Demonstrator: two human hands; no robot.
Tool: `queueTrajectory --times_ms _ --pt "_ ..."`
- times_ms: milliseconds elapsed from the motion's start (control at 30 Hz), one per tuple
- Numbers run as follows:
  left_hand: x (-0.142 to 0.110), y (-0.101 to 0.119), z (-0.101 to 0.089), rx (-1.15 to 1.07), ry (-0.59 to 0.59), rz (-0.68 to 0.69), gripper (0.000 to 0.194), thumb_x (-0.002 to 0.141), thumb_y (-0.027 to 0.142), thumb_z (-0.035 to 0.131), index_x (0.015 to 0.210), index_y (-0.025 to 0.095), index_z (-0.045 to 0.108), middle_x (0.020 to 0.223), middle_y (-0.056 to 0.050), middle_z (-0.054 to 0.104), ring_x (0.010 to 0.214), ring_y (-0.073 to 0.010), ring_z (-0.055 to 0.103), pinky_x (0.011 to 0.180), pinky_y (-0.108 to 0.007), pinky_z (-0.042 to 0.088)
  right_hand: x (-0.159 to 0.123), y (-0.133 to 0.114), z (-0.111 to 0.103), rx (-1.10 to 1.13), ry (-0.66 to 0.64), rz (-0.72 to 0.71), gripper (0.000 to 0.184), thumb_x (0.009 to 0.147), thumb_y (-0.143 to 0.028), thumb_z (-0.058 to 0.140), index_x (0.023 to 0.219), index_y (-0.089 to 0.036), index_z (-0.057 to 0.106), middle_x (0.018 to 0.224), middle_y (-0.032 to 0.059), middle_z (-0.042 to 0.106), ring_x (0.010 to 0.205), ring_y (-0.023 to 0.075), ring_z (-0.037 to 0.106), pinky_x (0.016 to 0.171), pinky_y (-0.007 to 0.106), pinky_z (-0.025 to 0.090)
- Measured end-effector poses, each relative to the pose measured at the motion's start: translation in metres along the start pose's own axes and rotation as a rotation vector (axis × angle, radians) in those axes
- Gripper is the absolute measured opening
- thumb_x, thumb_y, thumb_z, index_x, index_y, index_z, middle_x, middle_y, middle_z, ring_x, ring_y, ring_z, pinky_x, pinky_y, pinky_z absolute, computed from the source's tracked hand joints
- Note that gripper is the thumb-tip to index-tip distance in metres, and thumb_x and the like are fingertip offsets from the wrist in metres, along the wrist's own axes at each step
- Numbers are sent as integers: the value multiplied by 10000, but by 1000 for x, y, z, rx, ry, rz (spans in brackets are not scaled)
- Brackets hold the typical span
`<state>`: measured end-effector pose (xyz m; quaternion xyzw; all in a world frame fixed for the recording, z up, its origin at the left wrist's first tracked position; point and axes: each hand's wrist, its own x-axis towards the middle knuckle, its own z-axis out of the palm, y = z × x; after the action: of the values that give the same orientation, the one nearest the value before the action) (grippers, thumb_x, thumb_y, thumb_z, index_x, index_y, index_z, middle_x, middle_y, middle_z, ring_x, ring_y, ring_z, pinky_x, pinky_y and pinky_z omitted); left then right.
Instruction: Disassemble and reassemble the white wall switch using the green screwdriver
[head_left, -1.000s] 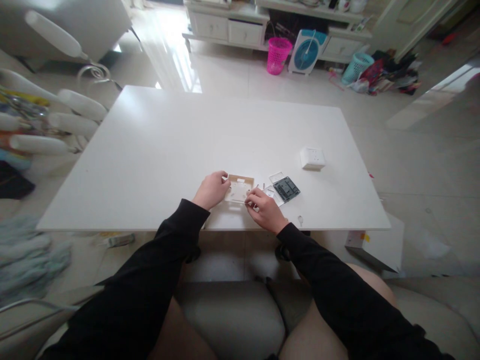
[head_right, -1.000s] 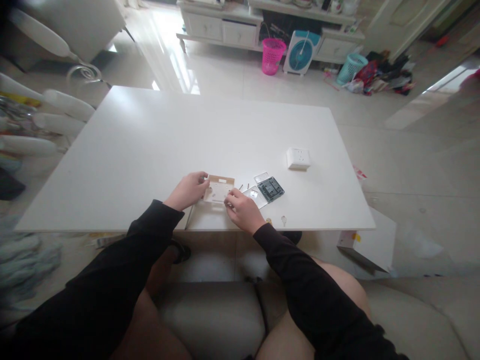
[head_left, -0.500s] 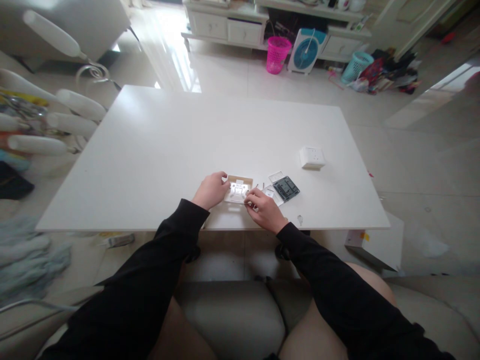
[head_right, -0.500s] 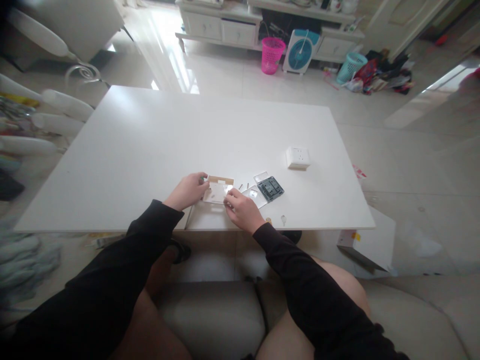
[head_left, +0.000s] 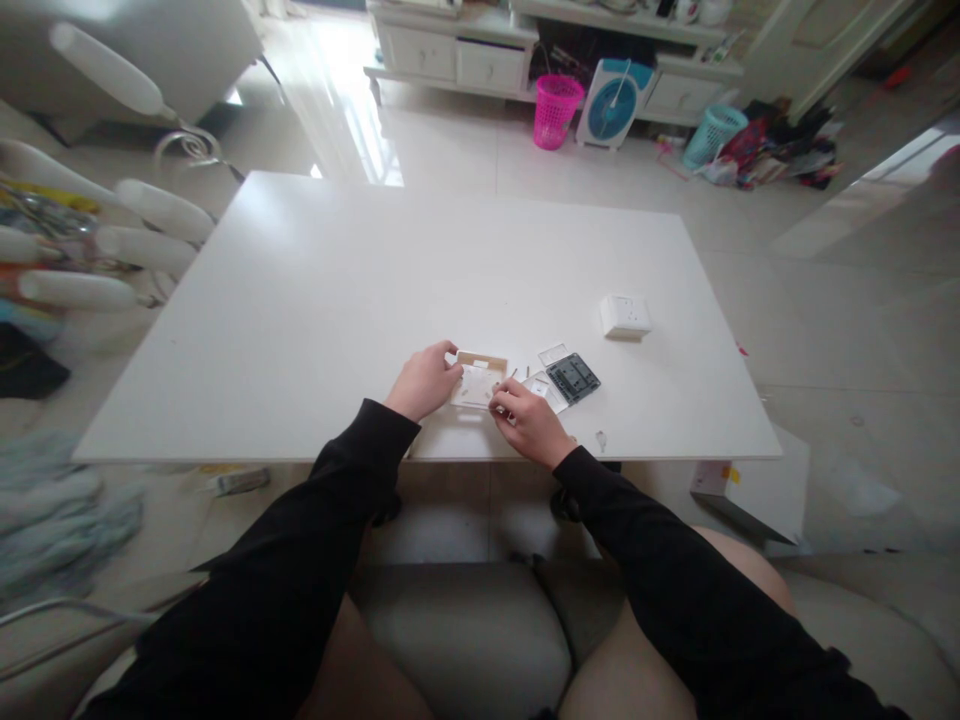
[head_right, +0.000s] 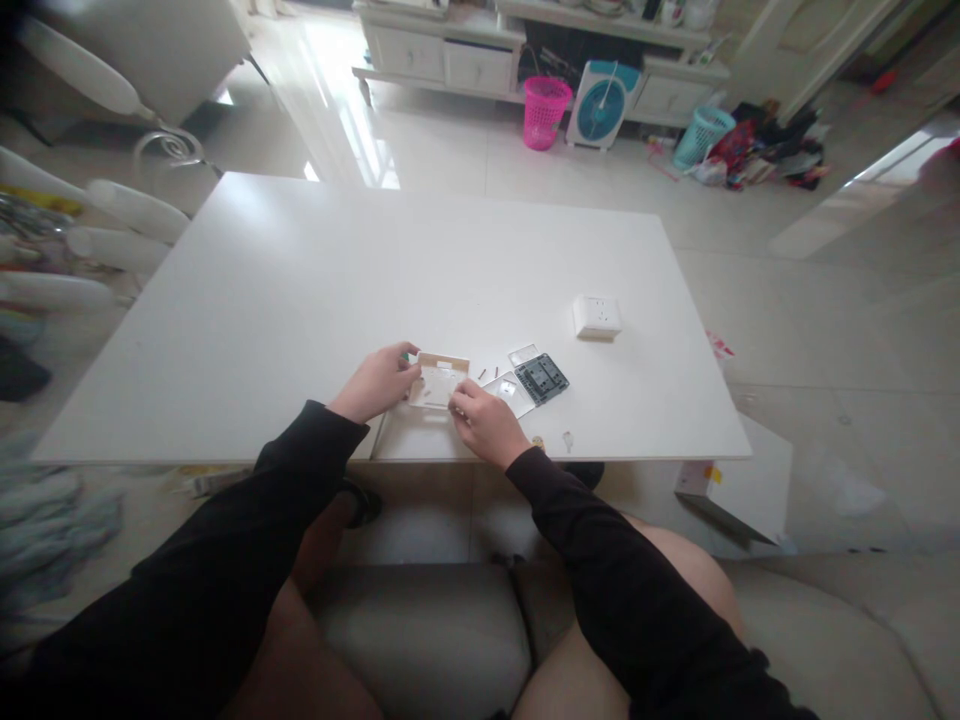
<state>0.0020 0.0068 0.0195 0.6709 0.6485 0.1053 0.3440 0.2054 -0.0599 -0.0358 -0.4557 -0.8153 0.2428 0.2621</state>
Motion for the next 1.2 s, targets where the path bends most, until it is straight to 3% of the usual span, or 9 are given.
queueTrajectory --times_ms 233,567,867,1200 --pt "-2 2 -2 30 -9 -4 353 922 206 556 1243 138 685 763 -59 739 726 -197 670 743 -295 460 0 -2 -1 -1 -15 13 146 937 -79 555 883 -208 598 1036 71 623 914 191 623 782 278 466" --pt "0 -1 0 62 -16 -2 361 929 219 557 1258 138 682 850 -85 762 754 -206 683 765 -302 476 0 -2 -1 -19 -30 22 134 945 -97 551 881 -205 598 1043 66 622 901 180 621 775 268 459" --pt "3 -8 10 179 -84 0 399 895 138 537 1268 106 673 1011 -136 775 875 -229 717 803 -302 511 -2 -2 0 -83 -168 40 124 921 -88 573 887 -186 640 1044 56 632 775 145 594 727 261 434" --pt "6 -15 20 313 -134 -5 360 883 67 525 1188 79 715 1031 -157 774 941 -230 738 810 -280 535 -3 -1 3 -145 -290 43 140 925 -76 584 900 -177 678 1082 61 640 812 148 607 725 260 421"
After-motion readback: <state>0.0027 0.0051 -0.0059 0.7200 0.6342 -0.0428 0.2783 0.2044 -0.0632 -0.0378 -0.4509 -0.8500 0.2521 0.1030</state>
